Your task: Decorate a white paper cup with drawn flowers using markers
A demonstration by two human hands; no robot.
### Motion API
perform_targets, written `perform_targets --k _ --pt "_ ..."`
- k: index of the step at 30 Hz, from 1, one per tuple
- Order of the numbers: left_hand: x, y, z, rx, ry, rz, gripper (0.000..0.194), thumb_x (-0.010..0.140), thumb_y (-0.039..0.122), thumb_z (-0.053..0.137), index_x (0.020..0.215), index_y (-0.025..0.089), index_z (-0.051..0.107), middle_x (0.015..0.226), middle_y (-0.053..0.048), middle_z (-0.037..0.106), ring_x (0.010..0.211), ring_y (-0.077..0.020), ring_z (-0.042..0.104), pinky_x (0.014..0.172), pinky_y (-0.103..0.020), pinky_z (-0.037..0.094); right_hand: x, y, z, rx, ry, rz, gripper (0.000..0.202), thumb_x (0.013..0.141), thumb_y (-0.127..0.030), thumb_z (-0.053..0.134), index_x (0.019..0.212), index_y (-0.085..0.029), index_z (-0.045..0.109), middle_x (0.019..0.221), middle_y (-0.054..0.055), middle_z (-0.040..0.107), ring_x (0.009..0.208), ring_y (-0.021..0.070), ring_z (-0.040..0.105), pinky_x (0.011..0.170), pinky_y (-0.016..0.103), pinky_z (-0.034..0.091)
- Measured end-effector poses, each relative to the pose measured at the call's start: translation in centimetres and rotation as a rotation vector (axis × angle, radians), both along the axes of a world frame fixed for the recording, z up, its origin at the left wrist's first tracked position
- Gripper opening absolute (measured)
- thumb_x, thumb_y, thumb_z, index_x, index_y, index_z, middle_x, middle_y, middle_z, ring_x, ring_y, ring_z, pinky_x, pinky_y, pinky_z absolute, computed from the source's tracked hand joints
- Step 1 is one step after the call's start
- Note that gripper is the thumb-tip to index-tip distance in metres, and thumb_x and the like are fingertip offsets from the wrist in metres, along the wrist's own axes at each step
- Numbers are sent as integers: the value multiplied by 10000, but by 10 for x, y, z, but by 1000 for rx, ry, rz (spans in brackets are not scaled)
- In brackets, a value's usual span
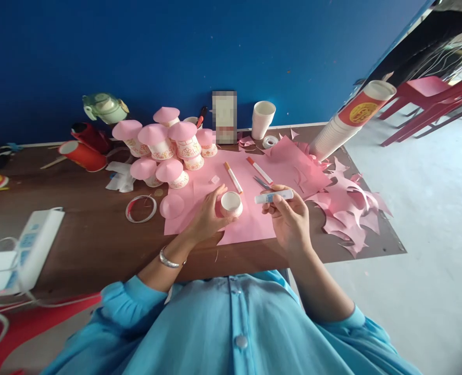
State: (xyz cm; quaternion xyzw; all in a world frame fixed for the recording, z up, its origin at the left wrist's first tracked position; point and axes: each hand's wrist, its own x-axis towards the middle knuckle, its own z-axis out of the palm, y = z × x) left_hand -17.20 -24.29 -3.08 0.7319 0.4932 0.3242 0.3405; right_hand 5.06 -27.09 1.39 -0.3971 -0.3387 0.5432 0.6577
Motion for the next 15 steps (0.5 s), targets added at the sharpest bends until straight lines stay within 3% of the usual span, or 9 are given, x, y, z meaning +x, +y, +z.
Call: perform_targets --k 4,8,15 --pt "9 1 1 152 29 8 476 865 352 752 1288 211 585 1270 -119 707 1176 -275 681 1031 -461 570 -3 -3 2 142 -381 -133 172 891 -374 790 977 -248 712 945 25 758 781 168 700 685 308 605" --pt "9 -6 7 359 103 3 533 815 299 798 1290 207 575 1213 -122 643 1169 -287 613 1041 -490 550 -5 -3 7 286 -682 -152 148 920 -313 755 1043 -274 683 979 14 765 888 195 728 812 352 608" --pt "10 -14 19 449 82 -52 527 821 193 732 1279 226 475 1177 -112 621 1132 -277 621 953 -457 582 -17 -3 18 474 -1004 -130 92 957 -253 701 1034 -275 656 964 -3 773 876 177 740 786 305 584"
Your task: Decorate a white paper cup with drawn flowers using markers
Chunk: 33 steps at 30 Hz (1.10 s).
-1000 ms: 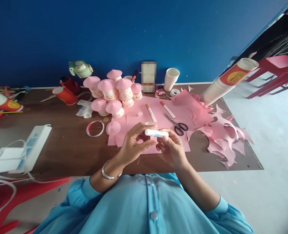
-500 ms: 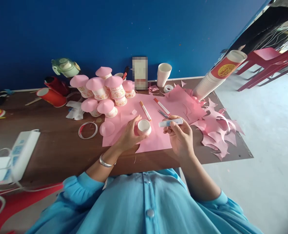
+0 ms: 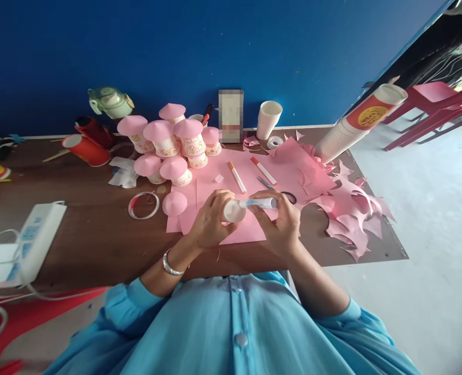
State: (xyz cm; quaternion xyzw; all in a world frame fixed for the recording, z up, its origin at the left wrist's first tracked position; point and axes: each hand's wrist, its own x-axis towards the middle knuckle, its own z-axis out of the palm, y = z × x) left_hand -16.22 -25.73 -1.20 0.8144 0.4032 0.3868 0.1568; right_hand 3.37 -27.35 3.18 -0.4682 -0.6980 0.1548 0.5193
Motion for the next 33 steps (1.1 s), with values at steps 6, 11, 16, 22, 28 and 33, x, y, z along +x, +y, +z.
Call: perform_targets --k 6,11,16,22,28,33 --pt "1 -3 1 39 52 21 548 773 148 695 1261 227 457 1113 -96 657 1030 -282 656 833 -428 588 -3 -2 2 42 -105 11 120 983 -276 675 1097 -289 639 999 20 781 895 197 741 804 332 586" --pt "3 -4 -1 80 40 45 559 762 157 698 1269 230 474 1138 -107 676 1074 -303 653 865 -451 588 -1 -1 2 27 -95 -12 105 977 -278 682 1078 -299 660 973 7 780 886 198 740 799 324 588" --pt "4 -6 0 86 54 57 554 759 123 708 1261 223 495 1156 -109 689 1089 -296 669 899 -444 593 1 3 -2 28 -64 -52 109 960 -265 708 1053 -290 656 946 -5 772 853 185 732 786 309 579" --pt "4 -7 2 79 40 72 527 814 137 712 1280 225 485 1160 -105 703 1080 -274 693 877 -412 601 0 -2 -1 27 -33 -74 109 958 -259 707 1046 -282 647 941 0 775 842 187 740 760 314 580" --pt "7 -7 2 112 27 118 445 862 199 713 1247 227 492 1106 -101 699 1018 -267 685 844 -417 598 -5 -13 -1 95 -121 -34 157 968 -231 696 1099 -286 629 954 22 784 861 194 747 773 322 591" --pt "7 -8 0 137 18 136 433 861 179 697 1243 234 500 1109 -105 703 1040 -273 690 878 -440 594 -3 -10 -3 103 -149 -69 147 975 -252 691 1106 -290 636 968 24 789 871 201 748 790 322 590"
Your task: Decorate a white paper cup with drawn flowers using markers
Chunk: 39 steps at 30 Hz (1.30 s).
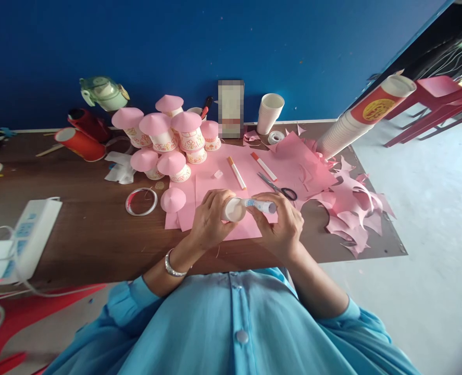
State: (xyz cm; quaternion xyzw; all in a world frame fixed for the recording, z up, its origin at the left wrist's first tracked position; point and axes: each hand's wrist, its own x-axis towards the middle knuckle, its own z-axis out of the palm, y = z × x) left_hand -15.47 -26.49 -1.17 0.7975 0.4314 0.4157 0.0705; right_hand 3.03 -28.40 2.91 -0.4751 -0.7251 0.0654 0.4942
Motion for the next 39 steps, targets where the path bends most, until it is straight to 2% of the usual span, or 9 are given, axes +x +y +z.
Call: perform_targets --k 7,10,13,20,28,35,39 --pt "-2 1 -2 -10 -29 57 485 839 248 753 1250 233 497 1147 -107 697 1061 -277 688 890 -441 581 1 4 0 -65 83 -67 82 968 -303 708 1026 -286 653 912 2 779 806 187 735 749 313 584" --pt "-3 2 -3 -5 -39 63 480 861 248 725 1275 228 482 1167 -117 691 1077 -280 682 895 -447 575 -2 -3 1 -52 142 -21 130 954 -274 722 1056 -287 643 934 10 785 844 197 750 745 323 590" --pt "-3 2 -3 -16 -33 49 474 874 268 703 1288 233 475 1184 -123 689 1087 -289 678 900 -464 569 -5 -8 1 -43 106 26 161 956 -245 711 1091 -297 640 959 15 793 860 202 757 771 336 603" --pt "-1 0 -2 -27 -77 102 459 858 267 746 1251 229 512 1157 -107 692 1087 -271 679 911 -441 569 -2 -4 -3 -33 104 -33 131 960 -279 715 1069 -295 643 937 19 789 838 207 756 735 339 607" --pt "-3 -1 1 -12 -80 77 508 839 226 735 1284 234 488 1201 -115 681 1108 -284 667 924 -462 563 -8 -19 -2 -21 155 70 249 942 -213 727 1152 -297 622 964 22 793 870 203 769 757 347 627" --pt "-1 0 -2 -4 -130 104 520 835 234 772 1281 229 505 1180 -107 685 1103 -270 669 938 -432 556 -4 -12 -4 -45 154 -17 165 950 -249 725 1088 -291 644 944 26 789 846 201 761 731 340 617" --pt "-1 1 -2 -23 -111 111 514 828 189 733 1283 229 497 1189 -107 686 1105 -274 670 942 -439 555 -10 -18 -1 12 178 56 252 938 -210 733 1153 -282 623 969 33 792 866 206 776 738 346 637"
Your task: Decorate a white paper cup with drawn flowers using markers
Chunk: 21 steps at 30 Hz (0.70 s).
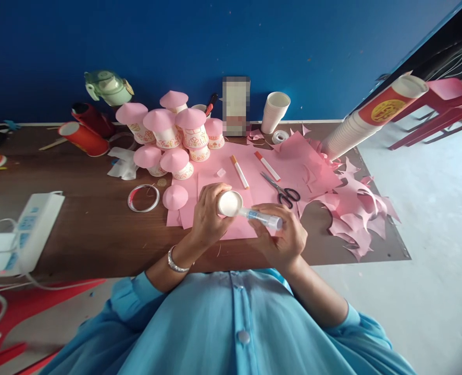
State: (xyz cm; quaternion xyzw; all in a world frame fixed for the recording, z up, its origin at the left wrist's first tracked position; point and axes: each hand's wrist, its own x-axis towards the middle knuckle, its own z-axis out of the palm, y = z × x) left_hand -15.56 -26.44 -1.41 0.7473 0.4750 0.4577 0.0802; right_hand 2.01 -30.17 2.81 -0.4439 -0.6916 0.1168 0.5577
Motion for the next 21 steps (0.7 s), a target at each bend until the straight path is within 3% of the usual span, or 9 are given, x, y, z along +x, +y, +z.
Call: perform_targets --k 3,9,15,21 --pt "-1 1 -1 29 14 6 509 829 216 737 1280 226 501 1178 -108 689 1093 -276 674 927 -439 562 -4 -5 1 59 -68 51 263 955 -204 716 1189 -247 603 958 36 792 876 197 785 729 323 649" --pt "-2 3 0 64 -20 41 511 827 293 805 1252 217 531 1143 -95 696 1059 -254 686 918 -418 576 0 -7 -3 38 -183 7 165 971 -204 702 1119 -224 630 916 36 792 828 167 780 733 277 645" --pt "1 1 2 75 -2 6 513 826 201 760 1274 219 512 1160 -103 695 1075 -255 685 921 -418 580 2 1 1 141 -109 -5 279 936 -184 744 1180 -230 616 963 52 798 878 197 786 741 319 659" --pt "-2 1 1 68 -32 17 520 816 222 792 1265 209 531 1161 -100 696 1071 -250 675 932 -411 577 -1 -5 -4 85 -181 26 200 953 -180 719 1133 -195 633 931 59 794 846 174 780 749 280 653"
